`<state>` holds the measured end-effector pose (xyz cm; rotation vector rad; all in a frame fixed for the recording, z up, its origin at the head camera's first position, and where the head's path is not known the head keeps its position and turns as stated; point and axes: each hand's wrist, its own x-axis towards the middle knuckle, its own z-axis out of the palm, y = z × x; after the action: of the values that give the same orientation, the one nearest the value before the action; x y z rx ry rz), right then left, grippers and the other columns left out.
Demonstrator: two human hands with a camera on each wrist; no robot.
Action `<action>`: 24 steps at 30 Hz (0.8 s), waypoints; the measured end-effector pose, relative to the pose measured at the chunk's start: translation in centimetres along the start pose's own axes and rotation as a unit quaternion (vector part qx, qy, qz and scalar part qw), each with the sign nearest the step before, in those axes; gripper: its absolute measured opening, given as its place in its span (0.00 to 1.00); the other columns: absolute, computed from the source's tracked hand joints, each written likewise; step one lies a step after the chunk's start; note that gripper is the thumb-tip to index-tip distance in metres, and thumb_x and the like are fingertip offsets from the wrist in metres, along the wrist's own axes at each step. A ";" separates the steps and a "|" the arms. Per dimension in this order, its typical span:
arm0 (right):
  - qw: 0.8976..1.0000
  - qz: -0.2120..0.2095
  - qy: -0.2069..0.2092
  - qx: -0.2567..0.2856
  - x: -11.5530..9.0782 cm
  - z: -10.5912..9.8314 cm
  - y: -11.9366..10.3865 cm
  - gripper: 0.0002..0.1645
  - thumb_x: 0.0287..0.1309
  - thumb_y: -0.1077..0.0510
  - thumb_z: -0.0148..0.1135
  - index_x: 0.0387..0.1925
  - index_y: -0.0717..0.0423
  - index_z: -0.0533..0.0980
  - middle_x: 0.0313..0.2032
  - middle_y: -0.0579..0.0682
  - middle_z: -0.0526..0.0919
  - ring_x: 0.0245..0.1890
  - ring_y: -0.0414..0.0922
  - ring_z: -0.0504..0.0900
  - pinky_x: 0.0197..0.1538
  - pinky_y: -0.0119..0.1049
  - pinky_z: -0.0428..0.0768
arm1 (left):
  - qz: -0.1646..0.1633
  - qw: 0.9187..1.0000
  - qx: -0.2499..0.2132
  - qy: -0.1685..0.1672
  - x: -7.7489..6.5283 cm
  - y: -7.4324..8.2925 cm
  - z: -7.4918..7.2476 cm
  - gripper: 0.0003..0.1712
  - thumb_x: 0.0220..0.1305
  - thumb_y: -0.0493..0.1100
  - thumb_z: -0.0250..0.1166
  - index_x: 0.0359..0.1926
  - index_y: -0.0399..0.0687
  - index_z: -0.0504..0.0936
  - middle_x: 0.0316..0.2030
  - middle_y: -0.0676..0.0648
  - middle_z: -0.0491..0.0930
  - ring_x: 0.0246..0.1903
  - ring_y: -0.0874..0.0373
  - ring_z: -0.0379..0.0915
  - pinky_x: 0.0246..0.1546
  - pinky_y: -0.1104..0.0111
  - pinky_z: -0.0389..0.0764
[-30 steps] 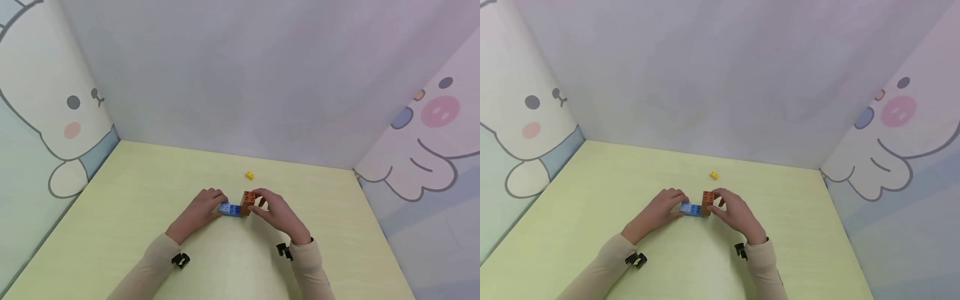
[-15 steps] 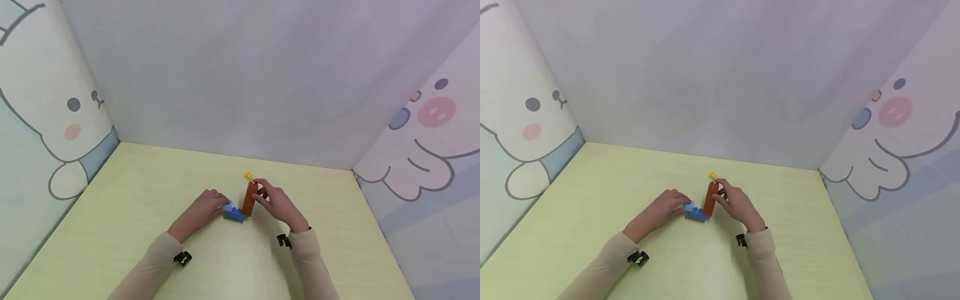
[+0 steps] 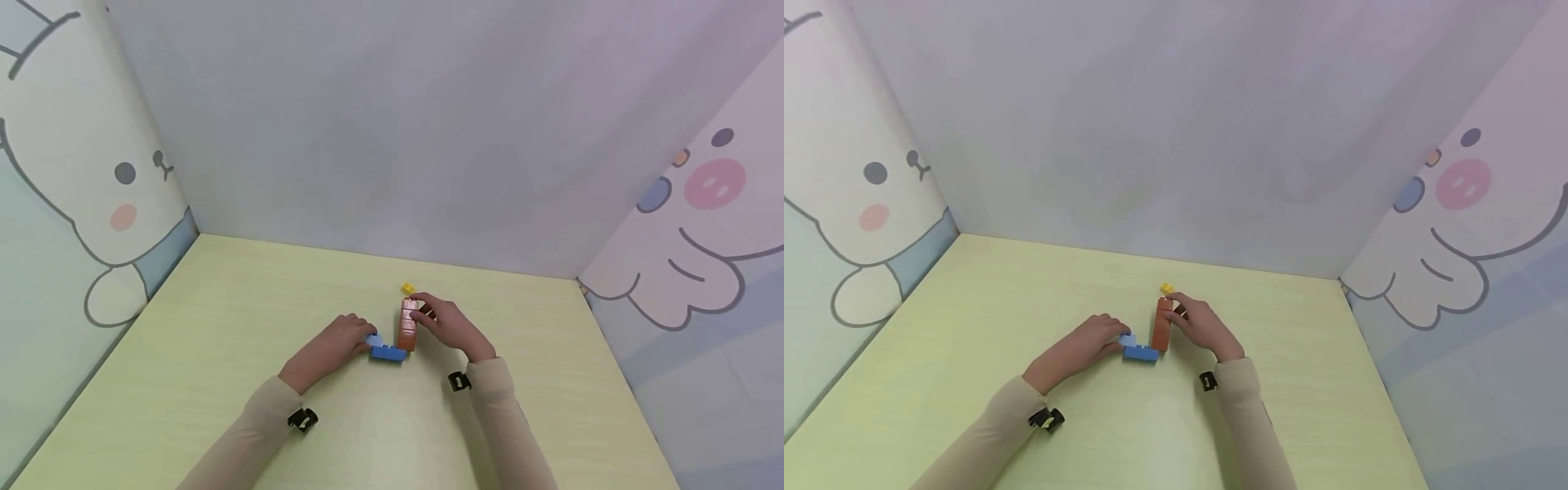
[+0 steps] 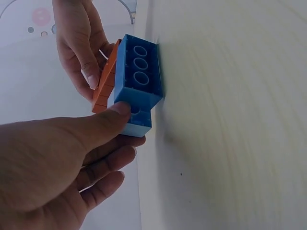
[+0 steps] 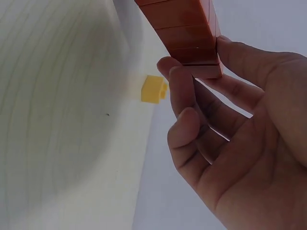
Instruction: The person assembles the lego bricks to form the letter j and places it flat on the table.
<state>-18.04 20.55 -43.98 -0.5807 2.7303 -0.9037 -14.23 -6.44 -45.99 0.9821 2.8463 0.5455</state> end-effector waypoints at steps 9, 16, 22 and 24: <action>0.999 0.022 -0.035 0.000 1.1 0.7 0.9 0.22 0.75 0.50 0.55 0.64 0.52 0.74 0.48 0.53 0.85 0.45 0.45 0.82 0.52 0.45 0.81 | -0.011 1.000 0.009 -0.021 0.3 -0.1 0.5 0.15 0.72 0.46 0.64 0.55 0.48 0.83 0.48 0.51 0.85 0.49 0.57 0.76 0.60 0.59 0.76; 0.999 0.033 -0.035 0.004 1.3 1.0 1.0 0.22 0.74 0.51 0.57 0.64 0.52 0.74 0.48 0.52 0.85 0.45 0.44 0.82 0.52 0.44 0.81 | -0.014 1.000 0.015 -0.013 0.1 -0.1 0.8 0.14 0.74 0.47 0.62 0.55 0.48 0.84 0.48 0.51 0.84 0.48 0.57 0.77 0.59 0.59 0.76; 0.999 0.039 -0.018 -0.011 1.2 0.8 0.9 0.23 0.73 0.51 0.59 0.64 0.53 0.75 0.47 0.52 0.86 0.43 0.44 0.83 0.48 0.42 0.83 | -0.013 1.000 0.005 -0.002 0.1 -0.3 1.0 0.16 0.74 0.47 0.62 0.56 0.46 0.83 0.49 0.50 0.85 0.51 0.55 0.78 0.60 0.57 0.76; 0.999 0.039 -0.001 -0.023 1.3 0.5 1.0 0.22 0.72 0.51 0.60 0.64 0.54 0.76 0.46 0.52 0.86 0.42 0.44 0.83 0.46 0.40 0.83 | -0.012 1.000 0.011 0.004 0.1 -0.3 1.1 0.16 0.73 0.47 0.63 0.57 0.47 0.83 0.49 0.50 0.85 0.51 0.54 0.79 0.60 0.56 0.77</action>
<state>-19.40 20.45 -45.11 -0.4787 2.7574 -0.8220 -14.27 -6.28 -47.13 0.9510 2.8723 0.5172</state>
